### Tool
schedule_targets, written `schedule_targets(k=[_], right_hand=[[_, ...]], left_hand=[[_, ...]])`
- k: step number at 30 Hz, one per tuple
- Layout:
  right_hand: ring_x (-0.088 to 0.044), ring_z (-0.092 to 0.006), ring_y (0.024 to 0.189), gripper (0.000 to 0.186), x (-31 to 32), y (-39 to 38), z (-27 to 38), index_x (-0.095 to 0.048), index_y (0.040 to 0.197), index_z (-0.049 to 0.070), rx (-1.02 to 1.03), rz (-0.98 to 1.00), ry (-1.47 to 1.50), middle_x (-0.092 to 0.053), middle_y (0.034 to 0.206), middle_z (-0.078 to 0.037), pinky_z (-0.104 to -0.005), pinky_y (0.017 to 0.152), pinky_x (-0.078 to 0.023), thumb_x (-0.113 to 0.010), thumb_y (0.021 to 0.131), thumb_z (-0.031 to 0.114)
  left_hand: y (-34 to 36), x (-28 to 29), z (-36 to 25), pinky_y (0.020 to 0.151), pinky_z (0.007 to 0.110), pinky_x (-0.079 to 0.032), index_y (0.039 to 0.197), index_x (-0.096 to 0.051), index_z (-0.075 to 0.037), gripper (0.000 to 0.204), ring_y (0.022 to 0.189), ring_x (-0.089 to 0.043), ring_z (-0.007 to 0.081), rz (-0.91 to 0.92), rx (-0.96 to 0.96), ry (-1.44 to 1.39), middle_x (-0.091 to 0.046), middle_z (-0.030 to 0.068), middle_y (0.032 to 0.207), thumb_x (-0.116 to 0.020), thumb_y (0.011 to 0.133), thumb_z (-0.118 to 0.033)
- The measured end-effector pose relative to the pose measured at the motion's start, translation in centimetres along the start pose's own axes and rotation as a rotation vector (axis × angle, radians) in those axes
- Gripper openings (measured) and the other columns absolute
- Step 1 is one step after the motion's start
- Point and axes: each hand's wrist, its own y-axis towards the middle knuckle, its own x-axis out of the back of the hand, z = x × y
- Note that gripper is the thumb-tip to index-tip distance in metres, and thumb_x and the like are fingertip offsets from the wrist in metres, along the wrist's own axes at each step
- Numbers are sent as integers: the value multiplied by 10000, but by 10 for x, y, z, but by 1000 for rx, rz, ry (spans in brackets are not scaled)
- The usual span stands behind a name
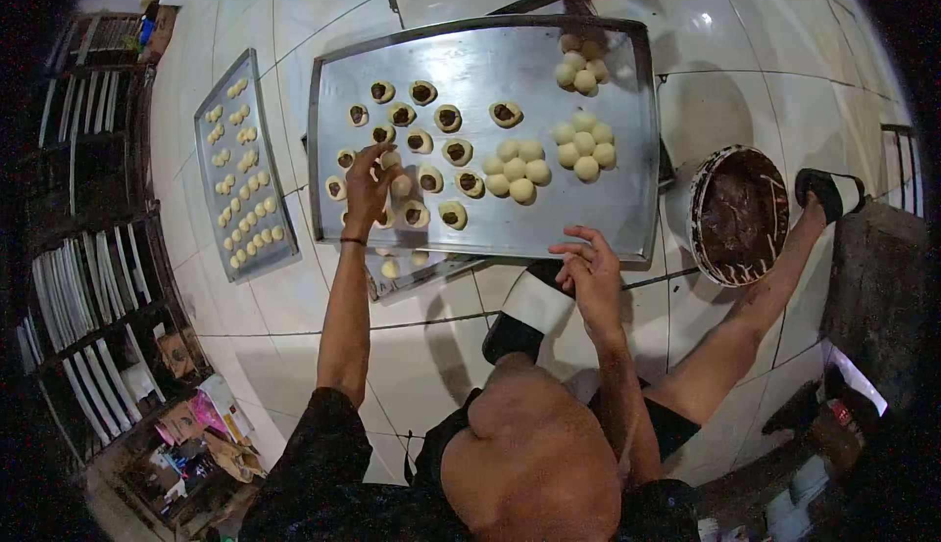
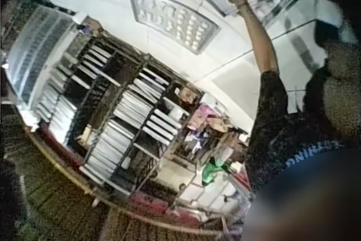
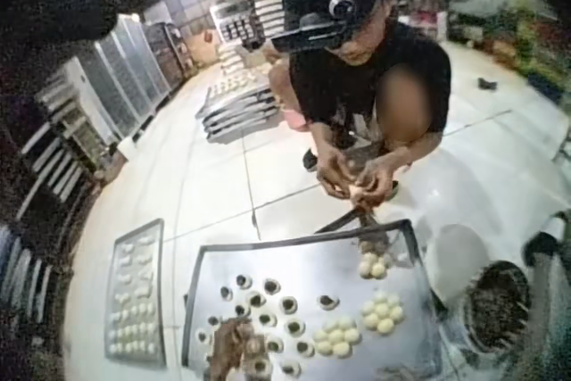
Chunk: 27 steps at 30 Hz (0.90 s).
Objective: Shaping dough and adding filling to make cookies on a baking tray.
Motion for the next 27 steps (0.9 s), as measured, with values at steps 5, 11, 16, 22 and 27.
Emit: schedule_targets(k=[5,11,16,22,27], right_hand=[[-530,-82,665,402,9,3,7,-549,1308,14,-15,-25,-11,-698,1094,-108,-204,619,-435,-512,913,-48],[-533,-87,672,374,24,3,4,-576,1275,16,-7,-50,31,-704,1078,-104,-206,627,-436,-515,912,-49],[-528,-89,688,356,28,1,5,-596,1247,17,18,-68,23,-713,1065,-104,-212,618,-431,-508,911,-59],[-532,-90,691,349,33,-5,12,-610,1233,13,28,-66,2,-714,1070,-103,-211,619,-435,-507,908,-62],[-534,-89,693,341,38,-6,8,-615,1227,11,35,-78,14,-714,1075,-98,-210,620,-438,-509,911,-61]], left_hand=[[-1,-12,34,843,348,-520,1177,-691,-63,423,963,-639,268,247,-35,54,-684,91,1157,-724,763,16],[-8,10,15,905,379,-489,1207,-688,-65,443,1057,-598,291,439,6,165,-641,102,1248,-691,778,44],[-1,9,5,961,418,-439,1118,-730,-96,341,1135,-552,308,469,-188,431,-643,93,1211,-694,784,-31],[-2,-16,-21,977,439,-429,1101,-757,-87,340,1137,-548,313,330,-247,688,-657,112,1200,-695,770,-41],[5,-28,-24,972,431,-466,1086,-764,-50,300,1101,-597,308,313,-159,653,-682,127,1198,-691,796,-36]])
